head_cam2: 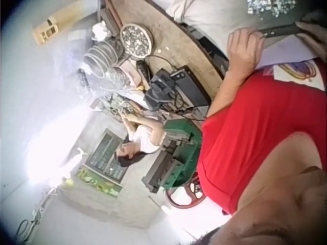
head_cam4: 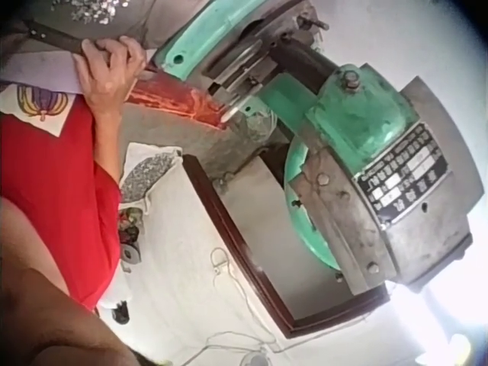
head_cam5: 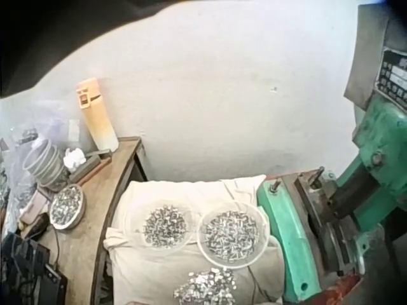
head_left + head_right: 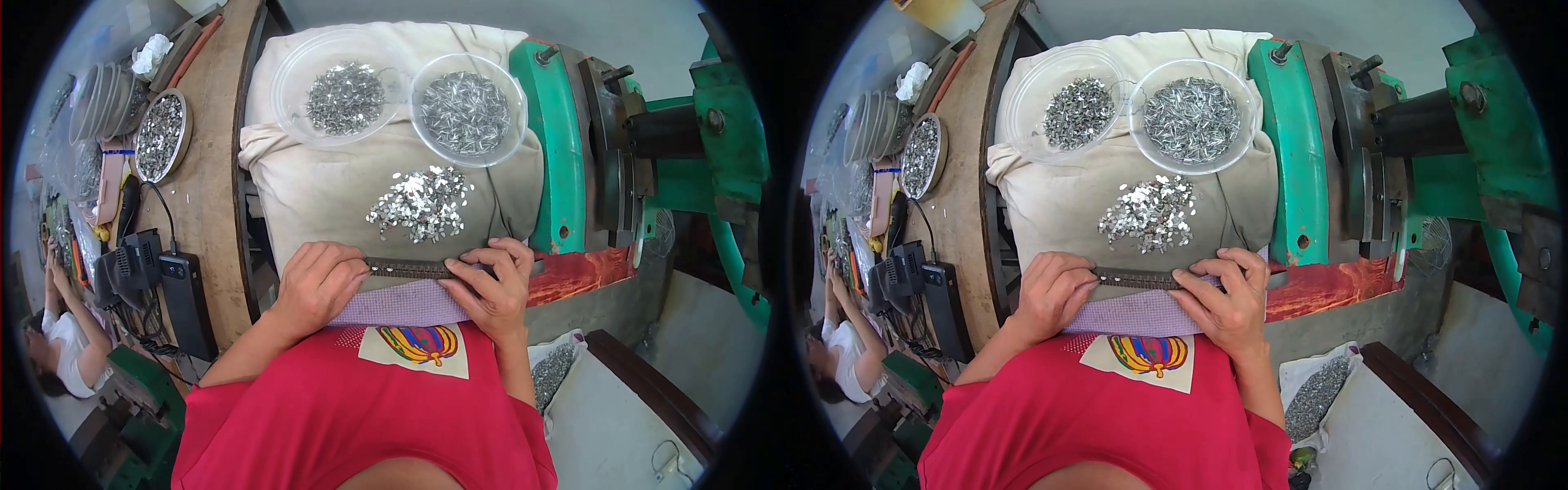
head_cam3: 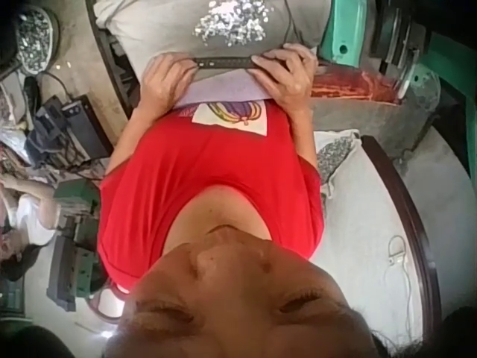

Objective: The person assembles small metal hardware parts by hand, then uses a mechanical press to join them.

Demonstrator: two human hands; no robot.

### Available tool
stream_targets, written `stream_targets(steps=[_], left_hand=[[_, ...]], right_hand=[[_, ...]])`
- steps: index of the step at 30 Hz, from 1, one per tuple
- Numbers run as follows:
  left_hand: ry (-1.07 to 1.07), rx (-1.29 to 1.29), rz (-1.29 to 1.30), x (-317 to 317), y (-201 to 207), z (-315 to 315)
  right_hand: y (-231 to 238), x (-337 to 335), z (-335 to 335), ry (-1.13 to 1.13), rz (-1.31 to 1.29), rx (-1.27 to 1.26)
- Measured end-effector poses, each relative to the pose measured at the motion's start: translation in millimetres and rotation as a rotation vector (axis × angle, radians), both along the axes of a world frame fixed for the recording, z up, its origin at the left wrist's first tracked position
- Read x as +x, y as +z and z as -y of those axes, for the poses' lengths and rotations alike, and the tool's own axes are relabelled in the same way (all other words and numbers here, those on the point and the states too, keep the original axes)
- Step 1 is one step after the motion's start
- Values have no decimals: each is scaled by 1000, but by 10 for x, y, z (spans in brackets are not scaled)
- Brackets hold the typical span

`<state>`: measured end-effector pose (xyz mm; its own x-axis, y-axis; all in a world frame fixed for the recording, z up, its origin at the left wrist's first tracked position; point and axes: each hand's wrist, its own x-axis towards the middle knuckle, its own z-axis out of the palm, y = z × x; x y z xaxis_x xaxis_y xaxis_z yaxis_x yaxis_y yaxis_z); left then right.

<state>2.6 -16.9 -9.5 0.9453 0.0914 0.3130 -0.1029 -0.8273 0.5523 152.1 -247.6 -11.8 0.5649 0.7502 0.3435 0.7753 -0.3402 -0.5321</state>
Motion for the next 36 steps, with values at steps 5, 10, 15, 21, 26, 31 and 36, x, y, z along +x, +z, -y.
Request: stream_targets(steps=[5, 10, 15, 21, 26, 31, 36], left_hand=[[9, -48, -31, 10, 16, 3], [-7, -47, -69, 29, 21, 0], [2, -56, -65, 22, -14, -2], [-3, -64, -66, 11, 15, -4], [25, -120, -76, 16, 49, 4], [16, -139, -31, 40, 21, 13], [2, -102, -31, 28, -7, 30]], right_hand=[[-1, -9, -2, 3, 17, 8], [-5, -17, 13, 2, 36, 16], [-26, -19, 7, 6, 33, 18], [4, -2, 1, 24, 8, -22], [33, 32, -16, 34, -96, -33], [122, 77, -22, 59, -155, -56], [149, 52, -88, 61, -154, -58]])
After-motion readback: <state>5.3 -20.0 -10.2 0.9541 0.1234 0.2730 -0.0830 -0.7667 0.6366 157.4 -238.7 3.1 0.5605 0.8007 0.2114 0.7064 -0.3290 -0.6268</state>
